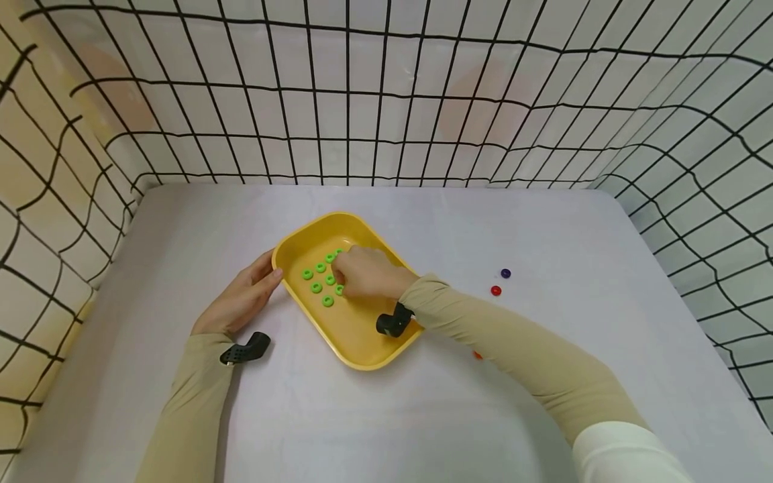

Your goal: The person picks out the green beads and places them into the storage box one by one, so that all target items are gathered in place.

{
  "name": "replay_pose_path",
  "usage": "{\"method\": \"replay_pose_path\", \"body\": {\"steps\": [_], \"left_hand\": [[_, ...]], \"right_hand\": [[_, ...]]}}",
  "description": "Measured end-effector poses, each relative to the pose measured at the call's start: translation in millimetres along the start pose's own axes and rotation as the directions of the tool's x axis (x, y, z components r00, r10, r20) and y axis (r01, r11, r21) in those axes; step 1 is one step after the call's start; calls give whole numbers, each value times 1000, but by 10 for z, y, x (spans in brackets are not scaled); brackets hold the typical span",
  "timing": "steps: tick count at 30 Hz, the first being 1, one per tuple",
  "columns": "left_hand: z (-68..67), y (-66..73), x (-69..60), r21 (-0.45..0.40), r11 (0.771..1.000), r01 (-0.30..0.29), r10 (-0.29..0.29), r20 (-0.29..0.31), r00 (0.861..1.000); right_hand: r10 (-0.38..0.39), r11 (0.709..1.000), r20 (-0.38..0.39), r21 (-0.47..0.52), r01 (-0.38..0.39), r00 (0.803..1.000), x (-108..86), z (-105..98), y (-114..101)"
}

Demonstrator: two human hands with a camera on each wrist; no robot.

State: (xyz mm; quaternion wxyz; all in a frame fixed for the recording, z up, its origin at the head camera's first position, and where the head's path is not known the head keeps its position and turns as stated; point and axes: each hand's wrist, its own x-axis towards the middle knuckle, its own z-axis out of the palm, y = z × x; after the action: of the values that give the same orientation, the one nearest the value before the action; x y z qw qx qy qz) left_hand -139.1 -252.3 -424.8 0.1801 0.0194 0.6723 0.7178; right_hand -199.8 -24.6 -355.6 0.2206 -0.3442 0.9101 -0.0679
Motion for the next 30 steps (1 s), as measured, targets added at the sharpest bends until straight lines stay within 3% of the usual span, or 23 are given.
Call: {"method": "replay_pose_path", "body": {"steps": [9,14,21,26,30], "left_hand": [[72,1,70,0,1000,2,-2,60,998],[62,0,102,32,999,21,-23,84,996],[-138,-88,89,31,999,21,-24,79,997],[-302,-280,-13,-31,999,41,-39,37,999],[-396,-404,-17,-77,997,28,-26,25,999]], "right_hand": [[33,999,-16,32,-33,999,-158,-90,101],[64,995,-86,79,-57,994,-286,-258,191],[154,977,-204,180,-118,967,-483,-452,408],[228,955,-252,245,-166,941,-598,-369,683],[301,930,-269,294,-220,915,-714,-234,942]]}}
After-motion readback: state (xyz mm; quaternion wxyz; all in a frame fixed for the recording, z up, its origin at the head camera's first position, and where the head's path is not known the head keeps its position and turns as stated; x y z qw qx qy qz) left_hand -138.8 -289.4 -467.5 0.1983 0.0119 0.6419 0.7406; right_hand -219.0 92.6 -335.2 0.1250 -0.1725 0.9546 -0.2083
